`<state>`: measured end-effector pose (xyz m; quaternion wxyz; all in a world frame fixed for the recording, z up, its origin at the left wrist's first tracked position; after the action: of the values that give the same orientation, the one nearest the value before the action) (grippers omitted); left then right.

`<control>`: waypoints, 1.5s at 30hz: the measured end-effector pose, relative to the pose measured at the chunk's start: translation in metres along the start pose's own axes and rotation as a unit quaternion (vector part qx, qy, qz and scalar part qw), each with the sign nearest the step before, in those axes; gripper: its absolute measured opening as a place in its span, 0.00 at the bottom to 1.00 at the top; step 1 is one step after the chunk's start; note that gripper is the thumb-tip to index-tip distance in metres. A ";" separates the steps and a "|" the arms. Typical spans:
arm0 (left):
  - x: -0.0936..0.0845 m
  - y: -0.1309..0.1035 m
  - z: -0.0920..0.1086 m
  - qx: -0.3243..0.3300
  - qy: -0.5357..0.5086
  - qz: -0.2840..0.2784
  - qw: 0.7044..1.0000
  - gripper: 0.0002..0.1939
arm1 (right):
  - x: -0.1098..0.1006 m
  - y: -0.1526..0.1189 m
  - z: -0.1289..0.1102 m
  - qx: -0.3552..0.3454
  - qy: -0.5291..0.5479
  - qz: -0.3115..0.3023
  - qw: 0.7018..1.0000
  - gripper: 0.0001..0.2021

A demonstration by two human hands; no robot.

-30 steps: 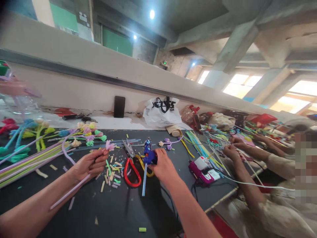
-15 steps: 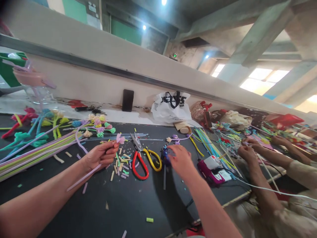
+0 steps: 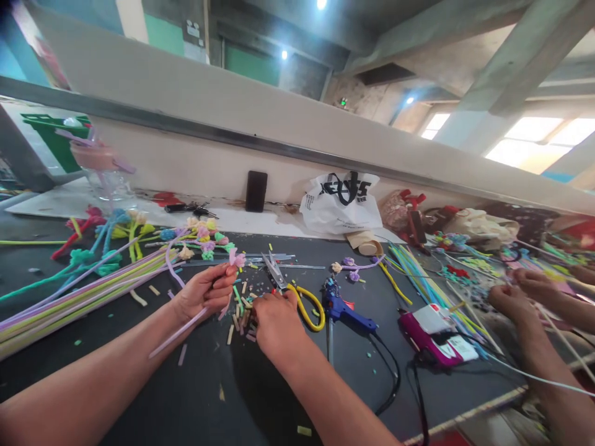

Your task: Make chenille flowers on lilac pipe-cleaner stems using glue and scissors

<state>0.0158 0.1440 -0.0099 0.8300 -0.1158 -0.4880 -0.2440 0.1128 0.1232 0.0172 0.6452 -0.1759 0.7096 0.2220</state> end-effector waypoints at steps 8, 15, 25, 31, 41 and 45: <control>0.000 0.002 0.000 -0.007 0.008 0.002 1.000 0.10 | -0.015 -0.012 0.004 0.005 0.039 0.045 0.998 0.09; 0.003 0.000 -0.006 -0.024 0.026 0.007 0.999 0.10 | 0.000 -0.027 0.003 0.004 0.046 -0.011 0.999 0.08; 0.002 0.001 -0.008 -0.029 0.029 0.002 0.999 0.09 | -0.005 -0.026 0.005 -0.016 0.090 -0.027 0.995 0.09; 0.002 0.002 -0.009 -0.039 0.032 0.005 0.999 0.09 | 0.000 -0.004 0.004 -0.004 0.023 0.000 1.000 0.08; 0.004 0.005 -0.013 -0.058 0.037 0.008 0.998 0.08 | -0.024 0.004 0.018 0.020 0.186 0.087 0.979 0.08; 0.007 0.005 -0.020 -0.083 0.029 -0.010 0.996 0.08 | -0.051 0.006 0.014 0.019 0.202 0.151 0.967 0.08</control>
<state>0.0365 0.1373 -0.0137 0.8286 -0.1725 -0.4433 -0.2953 0.1264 0.1341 0.0670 0.4508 -0.0954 0.8475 0.2637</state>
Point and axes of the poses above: each hand's wrist, its own y-axis towards the middle knuckle, its own x-axis out of the palm, z = x × y, the point moved 8 cm from there along y, towards the middle knuckle, and after that the axes turned 1 degree about z, right-handed, at the moved point
